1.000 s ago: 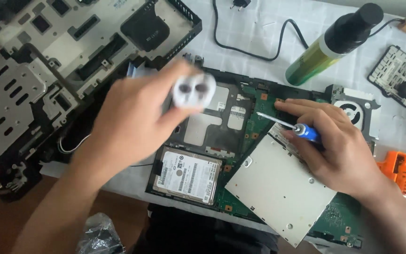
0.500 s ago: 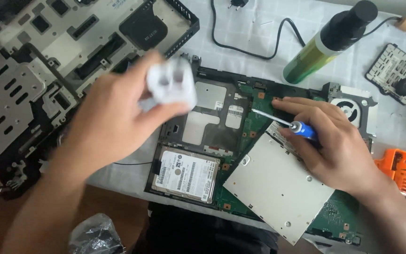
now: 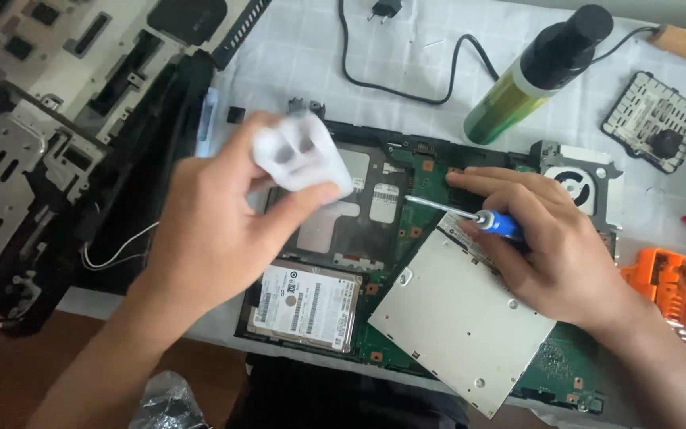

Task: Installing internal components including a hard drive and optical drive into a laptop chassis using a screwdriver.

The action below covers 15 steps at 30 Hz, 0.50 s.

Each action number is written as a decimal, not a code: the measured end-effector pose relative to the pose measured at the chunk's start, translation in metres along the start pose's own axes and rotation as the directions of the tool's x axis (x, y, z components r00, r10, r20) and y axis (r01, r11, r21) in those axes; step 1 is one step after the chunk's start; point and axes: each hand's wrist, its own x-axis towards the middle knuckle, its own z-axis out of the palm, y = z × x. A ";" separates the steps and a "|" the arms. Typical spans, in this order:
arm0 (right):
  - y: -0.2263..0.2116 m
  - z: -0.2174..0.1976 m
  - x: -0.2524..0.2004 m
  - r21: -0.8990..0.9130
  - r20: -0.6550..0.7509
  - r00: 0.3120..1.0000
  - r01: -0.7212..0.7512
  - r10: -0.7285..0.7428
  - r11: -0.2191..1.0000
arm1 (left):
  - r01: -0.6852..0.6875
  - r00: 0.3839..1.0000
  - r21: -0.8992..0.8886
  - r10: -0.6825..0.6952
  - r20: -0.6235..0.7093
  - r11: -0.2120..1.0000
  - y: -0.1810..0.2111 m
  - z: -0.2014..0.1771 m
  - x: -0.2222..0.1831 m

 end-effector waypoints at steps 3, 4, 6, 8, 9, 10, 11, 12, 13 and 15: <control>0.000 -0.001 -0.001 -0.006 -0.005 1.000 0.005 -0.005 1.000 | -0.005 0.991 0.331 0.049 -0.125 0.944 -0.007 0.003 0.001; 0.001 0.000 -0.001 -0.008 -0.005 1.000 0.013 -0.013 1.000 | 0.037 0.986 0.265 0.007 -0.165 0.963 -0.005 0.000 0.004; 0.002 0.000 0.000 -0.013 -0.009 1.000 0.022 -0.022 1.000 | 0.071 0.979 0.197 -0.031 -0.202 0.978 -0.005 0.007 0.012; 0.002 0.001 -0.001 0.010 -0.012 1.000 0.025 -0.024 1.000 | 0.027 0.967 0.169 0.018 -0.255 0.985 -0.010 0.025 0.020; 0.001 0.001 -0.001 0.011 -0.011 1.000 0.023 -0.023 1.000 | 0.028 0.967 0.168 0.016 -0.254 0.985 -0.005 0.027 0.022; 0.001 0.000 -0.001 0.009 -0.010 1.000 0.022 -0.021 1.000 | 0.004 0.980 0.115 0.019 -0.200 0.993 0.000 0.029 0.025; 0.002 0.000 0.000 0.008 -0.009 1.000 0.020 -0.020 1.000 | -0.017 0.989 0.060 0.026 -0.145 0.998 0.004 0.031 0.029; 0.002 -0.001 0.000 0.005 -0.009 1.000 0.019 -0.019 1.000 | -0.019 0.989 0.059 0.027 -0.146 0.998 0.002 0.030 0.032; 0.003 -0.001 0.000 -0.001 -0.008 1.000 0.023 -0.023 1.000 | -0.009 0.986 0.082 0.022 -0.164 0.997 0.000 0.030 0.035; 0.002 -0.001 -0.003 0.001 0.003 1.000 0.022 -0.022 1.000 | 0.013 0.984 0.101 0.006 -0.177 0.995 0.000 0.033 0.033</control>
